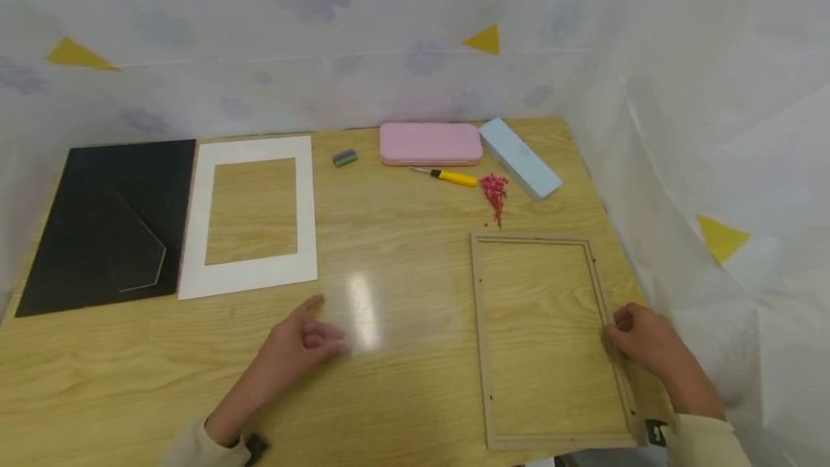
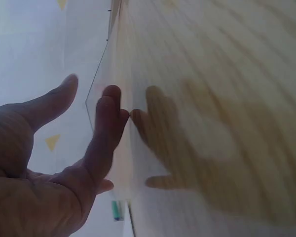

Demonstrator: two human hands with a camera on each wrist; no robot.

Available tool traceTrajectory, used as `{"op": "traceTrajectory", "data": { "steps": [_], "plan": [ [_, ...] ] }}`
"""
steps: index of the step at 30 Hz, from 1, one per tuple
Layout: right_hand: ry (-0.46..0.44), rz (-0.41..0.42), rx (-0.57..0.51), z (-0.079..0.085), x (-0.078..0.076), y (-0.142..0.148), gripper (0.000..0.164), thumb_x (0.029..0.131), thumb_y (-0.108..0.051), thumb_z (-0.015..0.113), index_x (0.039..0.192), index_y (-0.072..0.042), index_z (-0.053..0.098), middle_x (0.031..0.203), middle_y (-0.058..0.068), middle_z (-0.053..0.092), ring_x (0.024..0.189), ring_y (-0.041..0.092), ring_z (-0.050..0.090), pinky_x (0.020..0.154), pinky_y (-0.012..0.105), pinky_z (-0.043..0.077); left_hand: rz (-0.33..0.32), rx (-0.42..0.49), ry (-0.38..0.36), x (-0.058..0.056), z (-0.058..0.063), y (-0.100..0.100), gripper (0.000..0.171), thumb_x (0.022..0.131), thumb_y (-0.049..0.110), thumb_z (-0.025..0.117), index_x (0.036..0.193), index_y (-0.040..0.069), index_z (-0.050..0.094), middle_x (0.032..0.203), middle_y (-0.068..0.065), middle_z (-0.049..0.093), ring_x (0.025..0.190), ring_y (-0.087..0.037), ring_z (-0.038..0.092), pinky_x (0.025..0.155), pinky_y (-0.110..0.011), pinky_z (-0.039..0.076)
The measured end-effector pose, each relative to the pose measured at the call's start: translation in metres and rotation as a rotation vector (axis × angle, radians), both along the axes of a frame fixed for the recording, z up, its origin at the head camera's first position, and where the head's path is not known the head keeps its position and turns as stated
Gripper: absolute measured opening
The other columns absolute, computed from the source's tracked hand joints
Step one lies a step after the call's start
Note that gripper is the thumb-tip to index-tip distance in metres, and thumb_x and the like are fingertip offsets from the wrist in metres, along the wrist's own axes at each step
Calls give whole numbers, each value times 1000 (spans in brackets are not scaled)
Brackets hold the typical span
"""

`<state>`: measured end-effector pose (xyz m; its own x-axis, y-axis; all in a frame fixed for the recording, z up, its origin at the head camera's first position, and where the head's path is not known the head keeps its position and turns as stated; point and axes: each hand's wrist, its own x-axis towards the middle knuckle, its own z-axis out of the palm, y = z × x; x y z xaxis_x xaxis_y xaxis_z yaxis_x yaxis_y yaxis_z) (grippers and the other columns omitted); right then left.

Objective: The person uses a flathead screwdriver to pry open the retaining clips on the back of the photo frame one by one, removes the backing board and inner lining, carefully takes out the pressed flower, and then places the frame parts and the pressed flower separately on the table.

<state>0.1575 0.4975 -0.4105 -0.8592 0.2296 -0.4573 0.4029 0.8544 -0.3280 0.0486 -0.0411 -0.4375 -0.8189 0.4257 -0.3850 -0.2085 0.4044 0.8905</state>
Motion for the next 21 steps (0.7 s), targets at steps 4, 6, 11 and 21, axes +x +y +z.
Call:
{"op": "traceTrajectory", "data": {
  "steps": [4,6,11,21],
  "plan": [
    [31,13,24,-2,0,0,36,97,-18,60,108,15,57,88,19,68,63,17,61,53,32,49,-123,-157,104,5,7,3,115,77,22,87,157,-6,9,94,3,66,71,-6,60,70,-27,52],
    [54,30,46,-3,-2,0,35,96,-18,61,106,15,58,88,18,68,66,19,62,55,33,49,-147,-177,150,6,8,4,105,76,17,88,153,-8,21,87,2,62,68,-7,55,66,-26,50],
    [95,71,70,-3,-9,-1,31,96,-17,61,104,13,60,85,17,68,72,27,64,58,36,49,-144,-234,228,6,5,6,63,77,13,87,122,-1,46,72,3,54,59,-9,48,54,-24,44],
    [131,101,67,-2,-23,-6,31,96,-17,58,104,12,61,84,18,69,69,28,64,57,38,49,-192,-336,187,5,8,9,87,84,18,82,147,-13,32,67,1,54,61,-13,52,59,-31,47]
  ]
}}
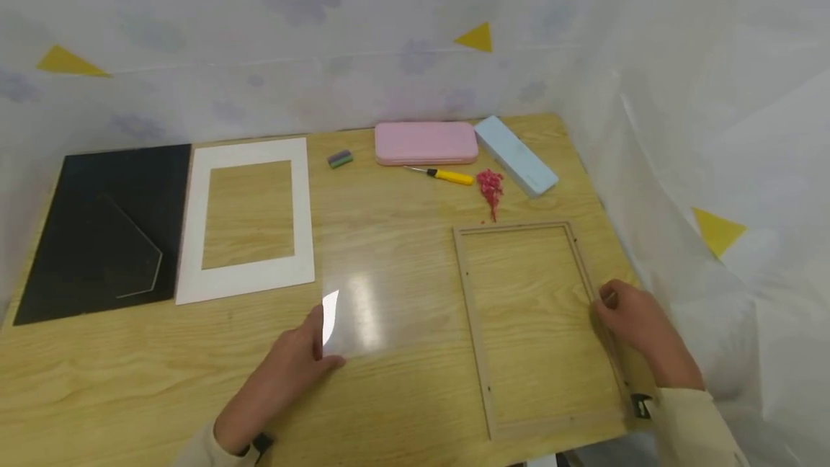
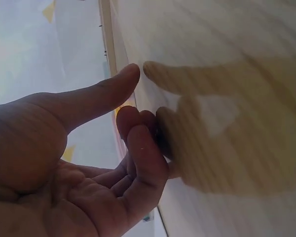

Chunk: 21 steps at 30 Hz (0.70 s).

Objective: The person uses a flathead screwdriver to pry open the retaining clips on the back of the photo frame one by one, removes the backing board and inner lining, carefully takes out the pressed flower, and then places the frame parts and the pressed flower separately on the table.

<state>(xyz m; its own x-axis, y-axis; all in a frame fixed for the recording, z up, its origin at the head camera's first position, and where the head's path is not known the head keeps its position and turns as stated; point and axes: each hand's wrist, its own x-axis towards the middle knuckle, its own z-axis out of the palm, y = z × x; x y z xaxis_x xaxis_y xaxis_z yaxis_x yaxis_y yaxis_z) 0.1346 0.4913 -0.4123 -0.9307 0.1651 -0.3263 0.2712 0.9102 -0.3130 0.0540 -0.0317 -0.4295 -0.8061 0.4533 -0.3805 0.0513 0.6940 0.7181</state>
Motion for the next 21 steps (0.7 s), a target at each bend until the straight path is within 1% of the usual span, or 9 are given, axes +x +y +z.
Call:
{"op": "traceTrajectory", "data": {
  "steps": [2,4,7,9,13,16,18,20,21],
  "plan": [
    [13,9,1,-1,-3,0,30,96,-17,58,104,12,62,83,17,69,68,27,64,56,37,49,-21,-25,13,1,2,1,91,84,19,81,148,-16,27,77,-8,63,74,-20,62,68,-38,53],
    [20,17,-2,-1,-6,0,30,96,-16,59,104,13,62,83,17,69,67,27,65,56,37,50,-37,-44,37,2,2,1,92,85,19,81,148,-18,25,95,-22,69,92,-31,68,80,-45,54],
    [18,22,-2,-2,-11,0,30,96,-15,59,104,13,62,82,16,70,67,27,65,56,37,50,-49,-45,78,4,2,1,90,84,17,81,146,-19,27,120,-37,61,113,-44,63,90,-52,52],
    [20,29,-3,-2,-15,0,29,96,-15,59,104,13,62,82,17,70,67,27,65,57,38,50,-50,-42,85,4,1,1,90,84,17,81,147,-18,27,124,-38,59,114,-45,61,92,-53,51],
    [26,38,-1,-2,-22,-1,30,95,-16,59,104,13,62,82,17,70,67,27,65,57,39,51,-57,-35,109,5,0,1,89,83,18,82,145,-17,29,118,-36,62,109,-43,64,87,-51,53],
    [16,40,-7,-2,-27,-2,31,96,-16,58,106,13,62,83,18,70,68,27,65,57,39,51,-63,-30,138,5,-2,2,80,81,16,84,138,-14,36,89,-22,68,81,-31,67,70,-43,54],
    [5,42,-13,-2,-29,-2,32,96,-17,57,107,13,61,84,19,69,67,27,65,56,39,51,-64,-28,159,6,-3,2,71,80,15,85,129,-10,40,71,-8,59,64,-20,58,59,-36,49],
    [-2,42,-17,-2,-31,-2,33,97,-17,56,108,14,61,85,20,69,67,27,65,56,39,51,-64,-23,165,6,-5,3,64,79,13,85,121,-6,42,62,1,46,55,-14,45,53,-31,42],
    [-2,43,-16,-2,-32,-2,33,97,-17,56,108,14,61,85,20,69,67,26,65,56,39,51,-64,-23,168,5,-5,3,62,79,13,85,119,-5,42,61,2,45,54,-12,44,52,-30,41]
  ]
}}
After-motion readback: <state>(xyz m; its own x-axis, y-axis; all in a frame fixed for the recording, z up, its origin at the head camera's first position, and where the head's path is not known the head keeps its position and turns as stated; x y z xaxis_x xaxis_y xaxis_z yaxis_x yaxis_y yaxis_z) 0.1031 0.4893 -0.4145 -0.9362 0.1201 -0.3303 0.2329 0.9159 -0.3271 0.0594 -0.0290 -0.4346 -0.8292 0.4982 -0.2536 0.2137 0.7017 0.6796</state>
